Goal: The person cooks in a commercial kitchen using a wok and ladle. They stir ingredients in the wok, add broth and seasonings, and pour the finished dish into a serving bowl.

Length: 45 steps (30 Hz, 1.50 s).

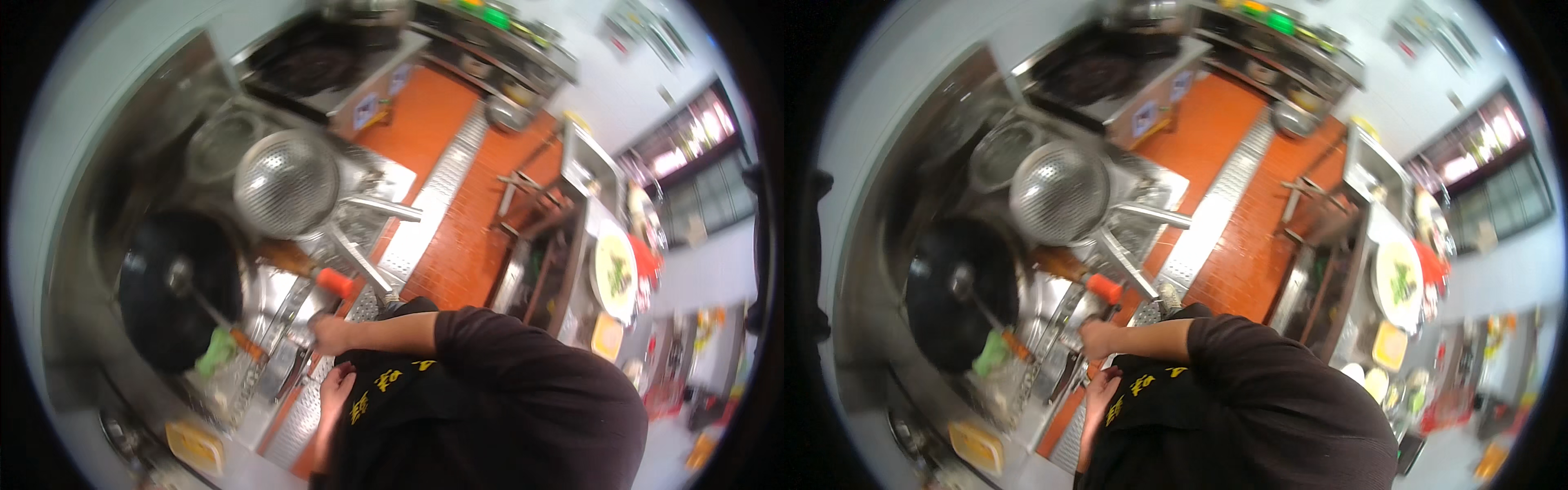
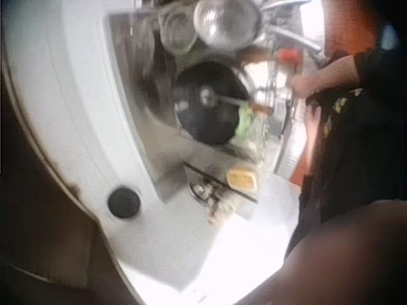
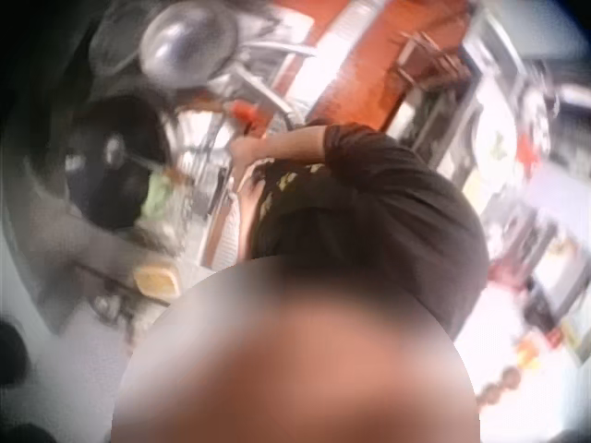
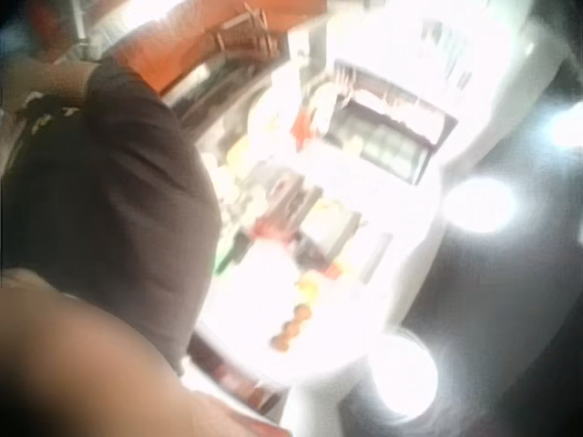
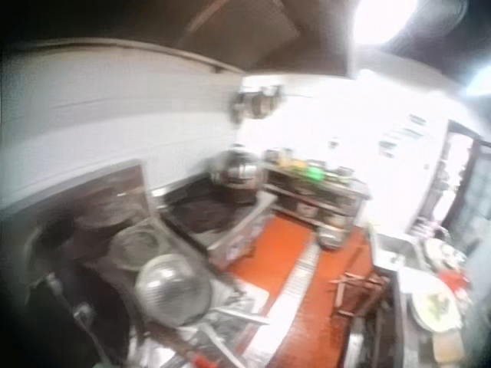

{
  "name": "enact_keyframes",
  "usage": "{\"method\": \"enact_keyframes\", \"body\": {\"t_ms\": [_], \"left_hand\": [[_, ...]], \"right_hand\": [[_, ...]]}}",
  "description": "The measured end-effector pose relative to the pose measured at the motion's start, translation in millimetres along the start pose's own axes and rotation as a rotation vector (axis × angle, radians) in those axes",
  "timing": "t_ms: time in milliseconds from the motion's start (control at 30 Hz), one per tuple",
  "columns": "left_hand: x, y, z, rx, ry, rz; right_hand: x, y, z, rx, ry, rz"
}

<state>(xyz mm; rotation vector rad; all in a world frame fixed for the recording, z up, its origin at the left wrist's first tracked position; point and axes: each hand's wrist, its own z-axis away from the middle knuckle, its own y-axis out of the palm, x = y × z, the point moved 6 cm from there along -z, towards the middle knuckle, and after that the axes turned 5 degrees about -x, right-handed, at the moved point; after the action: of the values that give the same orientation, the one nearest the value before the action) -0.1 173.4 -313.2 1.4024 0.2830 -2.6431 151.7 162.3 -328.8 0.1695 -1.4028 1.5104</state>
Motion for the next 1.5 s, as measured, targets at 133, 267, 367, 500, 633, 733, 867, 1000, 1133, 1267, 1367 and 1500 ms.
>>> {"method": "enact_keyframes", "body": {"t_ms": [133,267,367,500,633,733,867,1000,1133,1267,1367,1500], "left_hand": [[-93.1,16.9,11.9,0.167,0.100,0.065],[-222.9,48.6,27.3,0.328,0.355,-0.084],[-325.2,80.8,27.4,0.379,0.659,0.092],[-451.5,154.7,43.8,0.197,1.402,-0.256],[-520.2,262.1,38.1,0.085,1.694,-0.226],[-552.8,321.6,23.9,-0.006,1.664,-0.120],[-552.4,362.5,15.0,-0.095,1.306,-0.133],[-452.8,378.2,-63.8,0.289,1.018,0.021],[-297.5,304.6,-133.0,-0.230,0.563,-0.371],[-157.9,127.8,-94.6,-1.064,0.024,-0.779],[-77.1,44.5,-79.4,-1.286,-0.281,-0.780],[-3.9,-8.4,-102.3,-0.531,-0.434,-1.759]], "right_hand": [[-13.3,-33.4,25.0,0.090,-0.138,-0.183],[-66.2,-78.9,80.1,0.036,-0.047,-0.209],[-112.5,-102.1,122.4,0.055,0.042,-0.316],[-193.6,-149.6,170.4,-0.066,0.293,-0.581],[-277.1,-209.1,225.2,-0.192,0.382,-0.622],[-329.6,-240.7,277.9,-0.319,0.504,-0.560],[-384.1,-249.7,324.2,-0.337,0.663,-0.639],[-409.4,-248.6,322.8,-0.391,0.599,-0.632],[-417.9,-219.2,313.5,-0.337,0.631,-0.979],[-421.5,-199.4,311.4,-0.259,0.599,-1.008],[-421.4,-197.3,308.2,-0.163,0.688,-0.862],[-388.8,-205.5,293.8,-0.173,0.667,-0.705]]}}
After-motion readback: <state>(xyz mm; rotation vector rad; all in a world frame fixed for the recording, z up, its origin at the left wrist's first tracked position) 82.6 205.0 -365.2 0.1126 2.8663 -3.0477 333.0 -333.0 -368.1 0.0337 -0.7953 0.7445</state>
